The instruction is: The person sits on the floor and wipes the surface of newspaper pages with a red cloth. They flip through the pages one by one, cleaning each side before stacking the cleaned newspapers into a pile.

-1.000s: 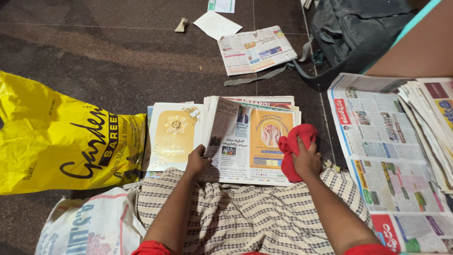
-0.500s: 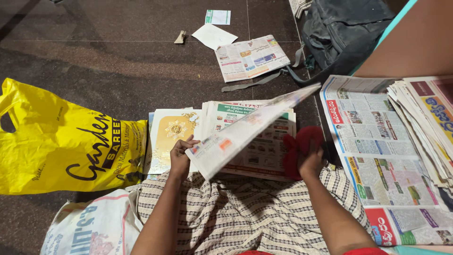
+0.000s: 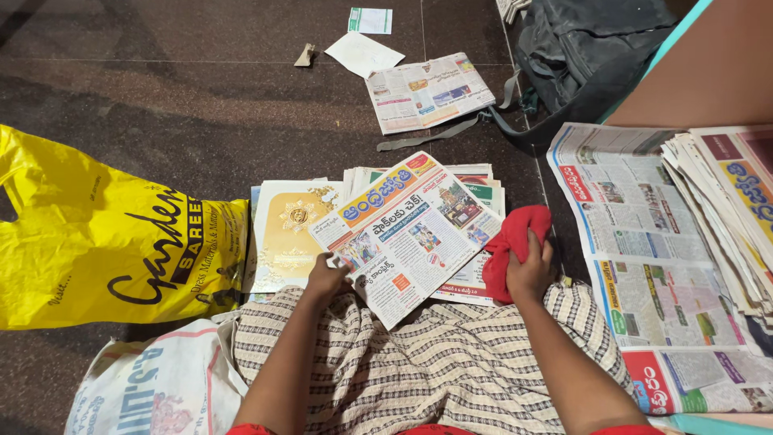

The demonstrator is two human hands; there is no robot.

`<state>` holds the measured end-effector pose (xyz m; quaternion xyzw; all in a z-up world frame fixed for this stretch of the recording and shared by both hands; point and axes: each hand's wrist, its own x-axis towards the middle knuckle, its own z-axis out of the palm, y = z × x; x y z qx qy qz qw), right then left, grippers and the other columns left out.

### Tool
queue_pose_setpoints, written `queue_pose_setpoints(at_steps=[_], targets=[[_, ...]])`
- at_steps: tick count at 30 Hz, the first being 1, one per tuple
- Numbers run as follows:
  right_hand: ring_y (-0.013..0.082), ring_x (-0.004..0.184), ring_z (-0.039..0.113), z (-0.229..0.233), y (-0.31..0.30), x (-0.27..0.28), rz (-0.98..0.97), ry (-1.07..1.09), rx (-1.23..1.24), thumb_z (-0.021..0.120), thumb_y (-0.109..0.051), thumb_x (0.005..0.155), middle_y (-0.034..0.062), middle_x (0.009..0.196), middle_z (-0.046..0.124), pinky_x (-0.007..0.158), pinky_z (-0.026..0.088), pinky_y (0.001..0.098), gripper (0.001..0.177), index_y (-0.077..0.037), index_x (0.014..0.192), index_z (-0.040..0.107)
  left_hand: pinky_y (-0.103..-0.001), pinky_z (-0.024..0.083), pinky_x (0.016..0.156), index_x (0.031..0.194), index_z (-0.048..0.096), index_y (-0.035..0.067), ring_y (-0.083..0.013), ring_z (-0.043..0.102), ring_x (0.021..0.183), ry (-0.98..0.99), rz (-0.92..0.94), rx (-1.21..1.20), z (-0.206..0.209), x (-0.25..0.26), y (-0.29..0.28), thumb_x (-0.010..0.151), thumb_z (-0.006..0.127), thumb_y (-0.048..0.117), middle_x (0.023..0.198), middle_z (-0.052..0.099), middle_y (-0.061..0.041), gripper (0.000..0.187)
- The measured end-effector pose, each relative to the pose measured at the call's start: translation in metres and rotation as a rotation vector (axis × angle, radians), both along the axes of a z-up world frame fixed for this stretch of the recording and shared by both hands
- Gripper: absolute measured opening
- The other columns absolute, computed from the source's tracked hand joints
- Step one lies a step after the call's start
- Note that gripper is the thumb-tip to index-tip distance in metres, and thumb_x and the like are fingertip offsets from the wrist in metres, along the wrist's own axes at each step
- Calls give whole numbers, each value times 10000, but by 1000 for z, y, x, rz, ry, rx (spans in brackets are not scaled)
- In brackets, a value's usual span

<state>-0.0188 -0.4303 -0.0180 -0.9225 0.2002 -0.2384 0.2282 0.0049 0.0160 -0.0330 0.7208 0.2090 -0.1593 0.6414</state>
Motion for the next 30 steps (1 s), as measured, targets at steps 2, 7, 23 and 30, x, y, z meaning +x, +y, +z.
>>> queue_pose_setpoints(at_steps=[2,7,23,30], targets=[[437,1348,524,19,11,1,87,-83,31,790,-171,835,210,1532,457,1071,441,537,684,-231,1473,551,-401,592,807,1194,649,20,-289,739,849,17,-215,473,-4,-2,-4,854,745,356,1004,756,-197,487],[455,1378,499,70,68,11,394,-170,50,775,-108,803,245,1521,453,1096,469,477,701,-199,1460,548,-386,572,813,892,793,22,-300,745,855,65,-559,740,14,-7,-21,743,818,546,926,765,-184,546],[418,1529,195,78,193,24,602,716,-321,766,-471,847,80,1647,238,1090,316,709,839,-382,1541,304,-417,591,806,1440,419,61,-347,757,883,-187,-52,477,44,-11,-24,586,869,63,921,770,-207,966],[440,1356,452,51,56,64,237,639,-169,800,-468,785,91,1654,276,1065,501,517,880,-431,1549,364,-378,575,907,1559,371,84,-303,755,986,-93,-71,524,25,-1,-16,612,890,51,1026,767,-175,1081]])
